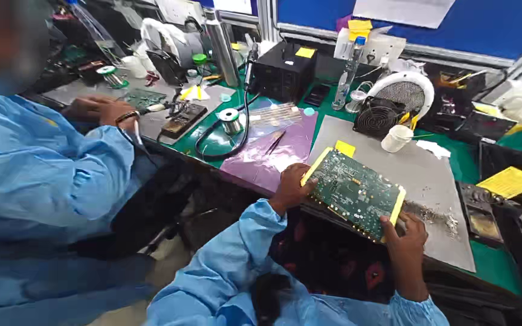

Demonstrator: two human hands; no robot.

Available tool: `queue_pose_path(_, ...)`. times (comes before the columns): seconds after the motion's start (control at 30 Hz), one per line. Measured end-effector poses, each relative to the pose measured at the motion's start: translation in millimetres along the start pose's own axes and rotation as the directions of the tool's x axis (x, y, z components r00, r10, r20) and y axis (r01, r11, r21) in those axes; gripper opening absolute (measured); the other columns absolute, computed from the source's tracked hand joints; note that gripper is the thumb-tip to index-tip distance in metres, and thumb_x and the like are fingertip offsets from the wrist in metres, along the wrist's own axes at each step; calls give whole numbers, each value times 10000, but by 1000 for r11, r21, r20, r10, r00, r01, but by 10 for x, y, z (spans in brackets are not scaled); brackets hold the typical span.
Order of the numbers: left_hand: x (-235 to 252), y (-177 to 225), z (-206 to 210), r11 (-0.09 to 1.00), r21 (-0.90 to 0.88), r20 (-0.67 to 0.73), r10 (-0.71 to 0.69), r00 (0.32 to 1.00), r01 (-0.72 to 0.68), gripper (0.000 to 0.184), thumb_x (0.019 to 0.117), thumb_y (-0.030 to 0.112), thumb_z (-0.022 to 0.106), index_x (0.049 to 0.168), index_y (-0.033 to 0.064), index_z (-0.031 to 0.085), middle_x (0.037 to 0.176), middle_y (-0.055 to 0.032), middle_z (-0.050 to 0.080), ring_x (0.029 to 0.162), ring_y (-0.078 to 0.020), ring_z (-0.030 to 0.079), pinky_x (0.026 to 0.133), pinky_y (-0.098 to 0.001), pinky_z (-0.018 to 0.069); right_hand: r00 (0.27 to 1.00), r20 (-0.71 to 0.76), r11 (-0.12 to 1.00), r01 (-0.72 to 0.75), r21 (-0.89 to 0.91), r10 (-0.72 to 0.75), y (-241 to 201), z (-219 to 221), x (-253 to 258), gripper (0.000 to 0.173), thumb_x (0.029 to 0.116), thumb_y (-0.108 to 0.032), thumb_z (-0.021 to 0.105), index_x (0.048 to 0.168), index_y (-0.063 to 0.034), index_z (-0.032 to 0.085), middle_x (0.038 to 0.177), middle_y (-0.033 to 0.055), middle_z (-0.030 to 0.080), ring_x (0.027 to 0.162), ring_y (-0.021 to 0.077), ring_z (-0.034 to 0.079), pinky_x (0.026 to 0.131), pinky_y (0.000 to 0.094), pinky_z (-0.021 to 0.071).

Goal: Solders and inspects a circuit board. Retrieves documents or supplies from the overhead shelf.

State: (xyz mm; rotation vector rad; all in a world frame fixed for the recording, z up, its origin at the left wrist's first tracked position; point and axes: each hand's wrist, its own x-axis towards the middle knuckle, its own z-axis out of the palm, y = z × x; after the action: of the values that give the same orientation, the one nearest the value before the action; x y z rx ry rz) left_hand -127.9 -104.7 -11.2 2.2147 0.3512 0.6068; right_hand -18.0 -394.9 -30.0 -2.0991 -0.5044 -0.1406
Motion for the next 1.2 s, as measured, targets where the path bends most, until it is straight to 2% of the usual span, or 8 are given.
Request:
queue_pose_path(0.13,-494,387,61,803,-593,-69,-129,989,63,422,1028,140,489,1365,-115,475,1204,-155,627,1057,-110,648,937,-295,554,989,45,812,-139,567,138,-340,-142,-338,553,950,-169,594,1406,23,348,1169,13,582,994,6,650,850,198,577)
queue_pose_path(0.3,-1190,538,-158,490,-865,-36,-284,958,113,349,1017,73,449,1353,-15,412,1143,-52,647,1001,-120,688,887,-336,605,907,417,367,-406,837,52,-401,-337,-648,443,967,-203,625,1368,-126,454,1186,39,706,1039,160,726,862,357,636)
queue_pose_path(0.57,-2142,428,-607,559,-829,-211,-290,933,-14,292,988,-3,487,1266,86,494,1088,60,697,990,-71,694,888,-296,600,699,685,380,-702,602,206,-803,102,-970,231,1066,-71,459,1284,-53,530,1047,76,752,928,166,757,807,352,652)
queue_pose_path(0.67,-2498,413,-839,764,-644,-370,-271,889,-36,325,992,63,560,1310,62,491,1153,95,679,1061,-29,657,944,-277,564,781,625,419,-574,703,21,-998,256,-1111,246,1007,1,527,1245,-60,539,1034,27,749,942,136,745,861,340,638)
queue_pose_path(0.77,-2899,351,-1037,777,-625,-349,-362,864,74,624,1065,407,488,1490,-32,366,1382,-28,584,1213,-99,608,1034,-328,518,841,318,506,-62,860,-438,-1145,322,-1297,227,971,-96,673,1174,-199,676,1099,-124,755,1033,23,705,936,259,593)
queue_pose_path(0.87,-3166,481,-1169,396,-916,-270,-493,827,-63,768,863,751,580,1347,154,585,1214,-45,723,1075,-208,719,902,-403,606,324,-3,238,703,670,-946,-1244,399,-1261,202,1055,-152,574,1248,-140,632,1217,56,694,1219,188,642,1047,348,522)
queue_pose_path(0.97,-3342,645,-1174,182,-939,-344,-499,795,-292,682,853,780,550,1282,260,653,1192,-19,727,1132,-181,686,939,-431,582,-144,-26,-143,922,360,-989,-1343,522,-1322,280,1028,-107,607,1307,-124,585,1238,124,700,1220,298,626,1057,443,460)
queue_pose_path(1.2,-3679,575,-1092,231,-860,-508,-478,717,-455,546,1031,627,369,1320,221,592,1253,-28,682,1181,-185,652,962,-430,569,-250,-103,-270,896,351,-963,-1287,984,-1459,296,1000,-156,673,1290,-160,617,1401,48,609,1406,204,455,1195,475,225)
